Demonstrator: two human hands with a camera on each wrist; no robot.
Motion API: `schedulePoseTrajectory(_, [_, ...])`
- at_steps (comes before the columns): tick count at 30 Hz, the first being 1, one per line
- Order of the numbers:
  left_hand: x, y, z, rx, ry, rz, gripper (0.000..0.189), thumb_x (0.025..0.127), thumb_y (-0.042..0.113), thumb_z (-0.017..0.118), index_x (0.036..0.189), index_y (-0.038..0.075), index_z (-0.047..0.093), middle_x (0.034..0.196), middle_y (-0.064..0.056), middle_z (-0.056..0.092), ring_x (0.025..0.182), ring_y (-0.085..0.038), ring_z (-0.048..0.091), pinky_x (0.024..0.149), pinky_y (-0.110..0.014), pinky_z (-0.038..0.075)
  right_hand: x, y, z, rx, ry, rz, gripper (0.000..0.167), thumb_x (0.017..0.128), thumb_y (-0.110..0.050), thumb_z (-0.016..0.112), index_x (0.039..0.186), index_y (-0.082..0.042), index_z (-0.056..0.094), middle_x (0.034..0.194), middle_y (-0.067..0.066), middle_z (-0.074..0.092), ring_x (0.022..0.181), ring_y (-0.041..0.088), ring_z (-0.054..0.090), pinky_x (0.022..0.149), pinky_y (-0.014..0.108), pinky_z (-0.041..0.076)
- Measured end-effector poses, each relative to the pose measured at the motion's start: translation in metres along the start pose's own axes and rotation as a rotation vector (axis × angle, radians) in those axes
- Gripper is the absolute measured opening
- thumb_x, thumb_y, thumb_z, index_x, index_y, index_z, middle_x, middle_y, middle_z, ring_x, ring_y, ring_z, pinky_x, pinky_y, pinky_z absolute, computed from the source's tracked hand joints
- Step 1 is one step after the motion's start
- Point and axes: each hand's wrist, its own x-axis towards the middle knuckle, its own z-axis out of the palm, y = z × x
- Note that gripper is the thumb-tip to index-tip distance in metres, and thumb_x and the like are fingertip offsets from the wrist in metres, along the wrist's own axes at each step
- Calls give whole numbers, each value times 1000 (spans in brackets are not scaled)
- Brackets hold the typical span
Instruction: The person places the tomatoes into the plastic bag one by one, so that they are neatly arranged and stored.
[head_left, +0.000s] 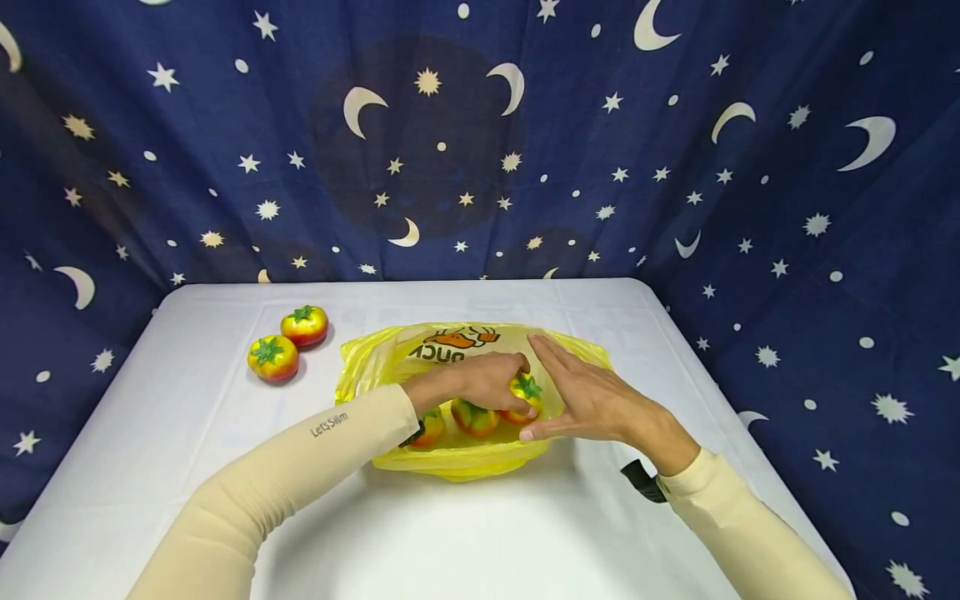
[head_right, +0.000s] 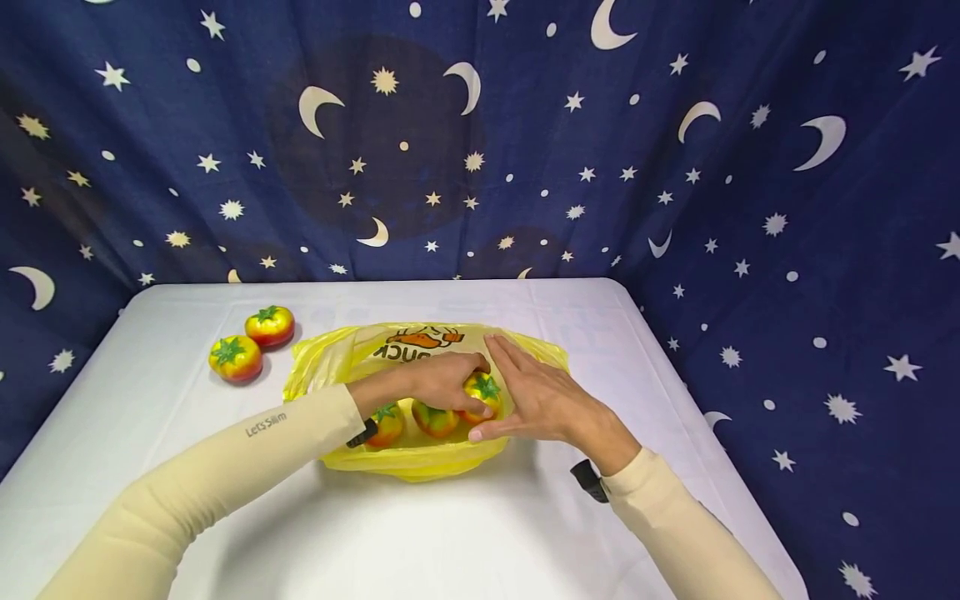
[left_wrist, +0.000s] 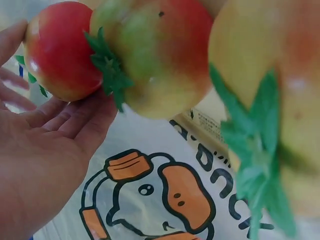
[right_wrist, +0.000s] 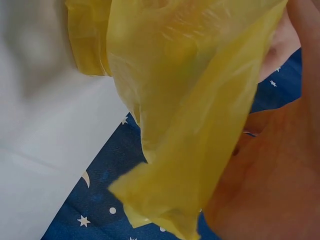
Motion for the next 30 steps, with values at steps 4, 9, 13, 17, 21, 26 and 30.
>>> schedulePoseTrajectory(4, [1, -1, 6, 8, -13, -19, 76, 90, 50, 73, 146, 5, 47, 137, -7, 60, 118, -16, 58, 103, -32, 47, 0, 1, 1, -6, 9, -8, 131, 70, -85, 65, 164, -13, 9, 169, 8, 12, 145, 35, 35, 109, 59, 39])
schedulePoseTrajectory(9, [1, -3, 13, -21, -51, -29, 75, 90, 46, 74, 145, 4, 47, 129, -5, 63, 109, -13, 59, 101, -30, 48, 1, 1, 1, -2, -3, -3, 131, 70, -85, 65, 164, -13, 8, 169, 8, 11, 145, 38, 34, 109, 61, 37])
schedulePoseTrajectory(13, [-1, -5, 18, -35, -72, -36, 74, 91, 45, 75, 146, 4, 46, 129, -4, 62, 109, -12, 59, 101, -30, 47, 0, 1, 1, 2, -13, -1, 131, 70, -85, 66, 164, -14, 8, 169, 9, 12, 147, 38, 32, 110, 62, 35])
schedulePoseTrajectory(17, [-2, -7, 22, -24, -68, -19, 74, 90, 45, 75, 144, 3, 47, 125, -4, 63, 106, -12, 59, 97, -28, 49, 0, 2, 2, 8, -10, 0, 131, 70, -84, 66, 164, -14, 8, 169, 8, 13, 149, 35, 27, 112, 63, 33])
schedulePoseTrajectory(21, [-3, -8, 24, -12, -75, -4, 73, 89, 45, 76, 142, 3, 48, 122, -3, 63, 103, -11, 59, 93, -26, 49, 1, 2, 3, 11, -13, 8, 130, 70, -83, 68, 164, -16, 8, 169, 6, 13, 150, 33, 26, 112, 63, 32])
schedulePoseTrajectory(26, [-3, -10, 27, 4, -72, -8, 72, 89, 44, 76, 142, 4, 49, 124, -3, 62, 107, -12, 58, 96, -27, 48, 2, 1, 4, 10, -17, 17, 129, 71, -83, 68, 164, -17, 8, 169, 4, 14, 151, 31, 24, 112, 64, 32])
schedulePoseTrajectory(30, [-4, -11, 27, 18, -73, -12, 74, 88, 44, 77, 144, 5, 48, 125, -3, 62, 109, -12, 57, 98, -27, 47, 2, 0, 5, 4, -20, 17, 130, 70, -84, 68, 164, -16, 8, 169, 6, 14, 151, 31, 23, 112, 65, 31])
